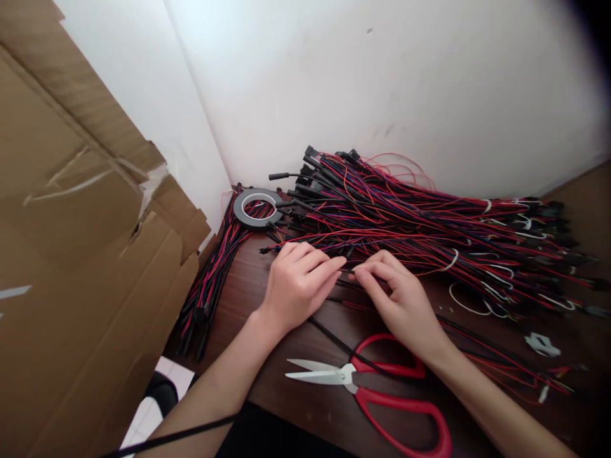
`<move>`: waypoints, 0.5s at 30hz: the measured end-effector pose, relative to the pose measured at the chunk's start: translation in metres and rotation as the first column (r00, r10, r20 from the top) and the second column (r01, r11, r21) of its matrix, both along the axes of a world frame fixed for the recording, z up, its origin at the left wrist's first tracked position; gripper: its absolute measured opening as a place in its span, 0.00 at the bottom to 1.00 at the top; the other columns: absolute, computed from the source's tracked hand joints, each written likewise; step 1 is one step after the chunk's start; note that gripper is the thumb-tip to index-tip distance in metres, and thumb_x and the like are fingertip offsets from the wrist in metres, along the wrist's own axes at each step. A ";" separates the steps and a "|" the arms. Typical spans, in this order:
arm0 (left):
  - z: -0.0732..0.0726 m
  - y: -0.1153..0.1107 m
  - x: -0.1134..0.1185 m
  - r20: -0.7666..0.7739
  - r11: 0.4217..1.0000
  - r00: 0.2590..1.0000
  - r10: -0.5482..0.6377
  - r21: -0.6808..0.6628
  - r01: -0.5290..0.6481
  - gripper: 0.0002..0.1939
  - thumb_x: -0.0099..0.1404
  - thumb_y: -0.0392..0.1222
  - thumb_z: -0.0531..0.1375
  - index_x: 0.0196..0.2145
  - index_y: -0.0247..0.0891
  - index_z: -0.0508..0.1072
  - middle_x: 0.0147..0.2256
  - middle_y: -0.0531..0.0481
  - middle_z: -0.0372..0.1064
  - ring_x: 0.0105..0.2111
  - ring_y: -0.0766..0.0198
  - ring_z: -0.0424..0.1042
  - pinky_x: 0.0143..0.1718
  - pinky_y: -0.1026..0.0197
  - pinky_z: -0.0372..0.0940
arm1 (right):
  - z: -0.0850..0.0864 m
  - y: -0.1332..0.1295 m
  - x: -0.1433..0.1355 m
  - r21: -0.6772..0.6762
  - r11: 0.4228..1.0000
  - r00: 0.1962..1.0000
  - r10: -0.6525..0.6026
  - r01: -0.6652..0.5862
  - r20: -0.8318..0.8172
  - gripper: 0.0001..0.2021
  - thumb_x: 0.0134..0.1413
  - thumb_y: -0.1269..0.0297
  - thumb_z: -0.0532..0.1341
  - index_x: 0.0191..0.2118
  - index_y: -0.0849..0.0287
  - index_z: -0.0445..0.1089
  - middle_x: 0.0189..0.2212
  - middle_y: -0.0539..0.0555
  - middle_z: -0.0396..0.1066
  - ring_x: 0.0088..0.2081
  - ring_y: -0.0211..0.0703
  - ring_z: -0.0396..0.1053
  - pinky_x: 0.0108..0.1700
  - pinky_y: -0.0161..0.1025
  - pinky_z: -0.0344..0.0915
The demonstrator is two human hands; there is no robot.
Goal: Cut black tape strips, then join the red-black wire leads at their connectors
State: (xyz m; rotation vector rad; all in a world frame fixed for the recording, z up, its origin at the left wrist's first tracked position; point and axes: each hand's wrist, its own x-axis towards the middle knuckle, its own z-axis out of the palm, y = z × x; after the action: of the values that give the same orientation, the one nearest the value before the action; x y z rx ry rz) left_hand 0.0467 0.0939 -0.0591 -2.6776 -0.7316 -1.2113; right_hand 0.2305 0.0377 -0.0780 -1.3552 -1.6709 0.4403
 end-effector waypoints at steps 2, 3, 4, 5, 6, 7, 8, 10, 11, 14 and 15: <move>0.000 -0.001 0.001 0.017 1.000 1.000 -0.022 0.003 0.022 0.09 0.69 0.37 0.58 0.45 0.36 0.74 0.35 0.49 0.77 0.37 0.63 0.72 0.41 0.56 0.62 | 0.000 -0.002 -0.002 0.037 0.998 0.998 -0.053 0.051 0.046 0.10 0.65 0.61 0.56 0.36 0.56 0.73 0.32 0.53 0.66 0.33 0.41 0.67 0.35 0.40 0.63; 0.000 -0.002 0.002 0.013 0.999 0.999 -0.036 0.003 0.036 0.09 0.69 0.37 0.58 0.45 0.35 0.74 0.35 0.49 0.77 0.37 0.63 0.72 0.41 0.57 0.63 | 0.000 -0.003 -0.003 0.052 0.996 0.996 -0.070 0.067 0.061 0.09 0.65 0.62 0.57 0.36 0.56 0.73 0.32 0.52 0.66 0.32 0.41 0.66 0.34 0.39 0.63; -0.001 -0.003 0.003 0.005 0.999 0.999 -0.052 -0.004 0.052 0.09 0.69 0.37 0.57 0.45 0.35 0.74 0.35 0.48 0.76 0.37 0.63 0.72 0.39 0.57 0.64 | 0.001 -0.003 -0.004 0.066 0.995 0.995 -0.076 0.072 0.070 0.09 0.65 0.63 0.57 0.36 0.56 0.73 0.32 0.52 0.65 0.32 0.41 0.66 0.34 0.39 0.63; -0.001 -0.004 0.004 -0.004 0.998 0.998 -0.067 -0.019 0.067 0.08 0.70 0.37 0.56 0.44 0.34 0.74 0.35 0.48 0.76 0.36 0.63 0.72 0.38 0.58 0.65 | 0.001 -0.004 -0.005 0.075 0.995 0.995 -0.072 0.067 0.073 0.08 0.65 0.63 0.57 0.36 0.56 0.73 0.32 0.52 0.65 0.32 0.40 0.66 0.34 0.40 0.63; -0.002 -0.004 0.005 -0.007 0.996 0.997 -0.081 -0.041 0.080 0.08 0.71 0.36 0.55 0.43 0.34 0.74 0.35 0.47 0.76 0.35 0.64 0.72 0.37 0.60 0.66 | 0.001 -0.005 -0.006 0.083 0.995 0.996 -0.062 0.056 0.070 0.08 0.64 0.64 0.57 0.36 0.56 0.73 0.32 0.52 0.65 0.32 0.40 0.66 0.34 0.40 0.63; -0.003 -0.005 0.006 -0.005 0.994 0.996 -0.092 -0.066 0.091 0.09 0.71 0.36 0.54 0.42 0.34 0.74 0.34 0.47 0.75 0.35 0.64 0.72 0.36 0.61 0.67 | 0.002 -0.005 -0.006 0.089 0.995 0.997 -0.050 0.044 0.066 0.08 0.64 0.65 0.57 0.36 0.56 0.73 0.32 0.52 0.65 0.32 0.40 0.66 0.35 0.39 0.63; -0.004 -0.005 0.006 0.001 0.991 0.995 -0.101 -0.087 0.101 0.09 0.72 0.35 0.53 0.41 0.33 0.74 0.34 0.47 0.75 0.34 0.65 0.71 0.36 0.62 0.67 | 0.002 -0.005 -0.007 0.099 0.995 0.997 -0.039 0.033 0.062 0.08 0.64 0.66 0.57 0.36 0.56 0.73 0.31 0.52 0.65 0.32 0.40 0.66 0.35 0.39 0.64; -0.005 -0.005 0.007 0.022 0.987 0.993 -0.115 -0.108 0.117 0.09 0.71 0.34 0.53 0.39 0.32 0.74 0.33 0.46 0.74 0.34 0.64 0.70 0.36 0.62 0.68 | 0.004 -0.006 -0.007 0.119 0.993 0.998 -0.029 0.022 0.057 0.07 0.64 0.67 0.57 0.36 0.56 0.73 0.31 0.52 0.65 0.32 0.40 0.66 0.34 0.39 0.63; -0.006 -0.005 0.007 0.031 0.986 0.992 -0.119 -0.110 0.122 0.09 0.71 0.33 0.53 0.38 0.32 0.74 0.33 0.46 0.74 0.34 0.64 0.69 0.36 0.61 0.68 | 0.005 -0.006 -0.007 0.125 0.992 0.998 -0.029 0.022 0.058 0.07 0.64 0.67 0.57 0.37 0.56 0.73 0.31 0.52 0.65 0.32 0.40 0.66 0.34 0.39 0.63; -0.005 -0.005 0.008 0.037 0.985 0.993 -0.115 -0.125 0.118 0.08 0.71 0.33 0.53 0.38 0.32 0.73 0.33 0.45 0.73 0.34 0.63 0.68 0.36 0.60 0.68 | 0.006 -0.007 -0.007 0.133 0.990 0.995 -0.055 0.044 0.084 0.06 0.64 0.67 0.58 0.39 0.56 0.73 0.33 0.53 0.66 0.33 0.41 0.67 0.33 0.39 0.63; -0.005 -0.005 0.008 0.033 0.984 0.994 -0.107 -0.139 0.111 0.09 0.71 0.33 0.53 0.38 0.32 0.73 0.33 0.45 0.73 0.34 0.63 0.68 0.37 0.60 0.68 | 0.007 -0.007 -0.008 0.139 0.989 0.992 -0.069 0.054 0.103 0.06 0.64 0.66 0.58 0.39 0.56 0.72 0.33 0.53 0.67 0.33 0.41 0.68 0.33 0.39 0.63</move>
State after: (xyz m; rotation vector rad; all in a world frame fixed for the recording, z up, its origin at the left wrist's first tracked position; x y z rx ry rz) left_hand 0.0547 0.0887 -0.0643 -2.8558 -0.7072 -1.2665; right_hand 0.2228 0.0305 -0.0715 -1.3455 -1.7087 0.2168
